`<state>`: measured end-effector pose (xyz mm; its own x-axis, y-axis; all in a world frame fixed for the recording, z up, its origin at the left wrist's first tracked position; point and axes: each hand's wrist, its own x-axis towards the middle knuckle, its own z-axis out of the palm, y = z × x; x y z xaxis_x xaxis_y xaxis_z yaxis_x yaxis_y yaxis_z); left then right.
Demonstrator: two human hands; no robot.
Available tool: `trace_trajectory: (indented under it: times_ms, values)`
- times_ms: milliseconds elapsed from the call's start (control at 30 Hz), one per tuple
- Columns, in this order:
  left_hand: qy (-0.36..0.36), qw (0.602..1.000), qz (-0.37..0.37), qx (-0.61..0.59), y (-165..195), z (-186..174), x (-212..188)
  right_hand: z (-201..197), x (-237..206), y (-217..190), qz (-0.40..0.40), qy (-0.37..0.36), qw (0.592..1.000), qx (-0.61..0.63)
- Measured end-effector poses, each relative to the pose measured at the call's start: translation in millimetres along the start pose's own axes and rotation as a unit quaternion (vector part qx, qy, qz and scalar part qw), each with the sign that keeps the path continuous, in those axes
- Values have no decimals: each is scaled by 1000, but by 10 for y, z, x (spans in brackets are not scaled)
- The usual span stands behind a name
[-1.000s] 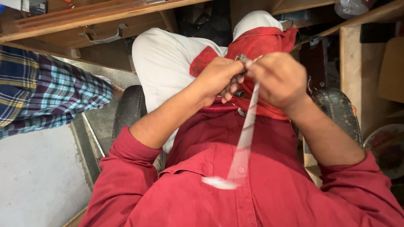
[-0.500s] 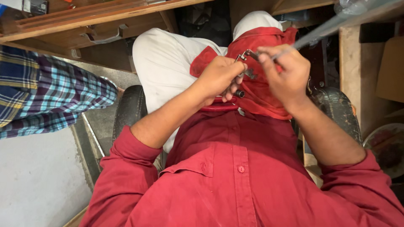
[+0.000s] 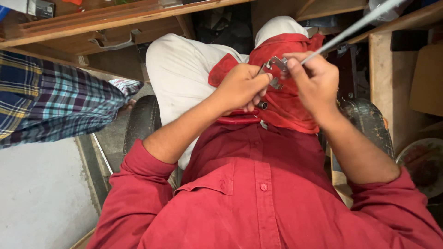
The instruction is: The person uses a hex key and pliers to adjust and manipulate a small metal electronic component. They repeatedly tighten or loosen parts of the component while holding it with both hands.
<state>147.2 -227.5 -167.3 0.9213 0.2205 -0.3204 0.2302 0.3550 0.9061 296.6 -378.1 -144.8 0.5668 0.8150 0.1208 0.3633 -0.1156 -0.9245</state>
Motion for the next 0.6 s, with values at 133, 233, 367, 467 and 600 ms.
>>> trace_trajectory:
  times_ms: [133,233,367,467,600]
  values:
    - [31,981,-133,-139,-33,23,29,41,-25,-105,-386,-10,873,-298]
    - [53,988,-111,-98,-73,6,61,77,-47,-134,-387,-6,871,-304]
    - [1,985,124,121,-75,-54,46,49,16,-95,-38,-1,999,5]
    - [1,982,140,123,-28,-55,27,23,67,-103,45,-6,997,56]
    - [47,986,-124,-105,27,16,65,15,27,-217,-336,4,902,-270]
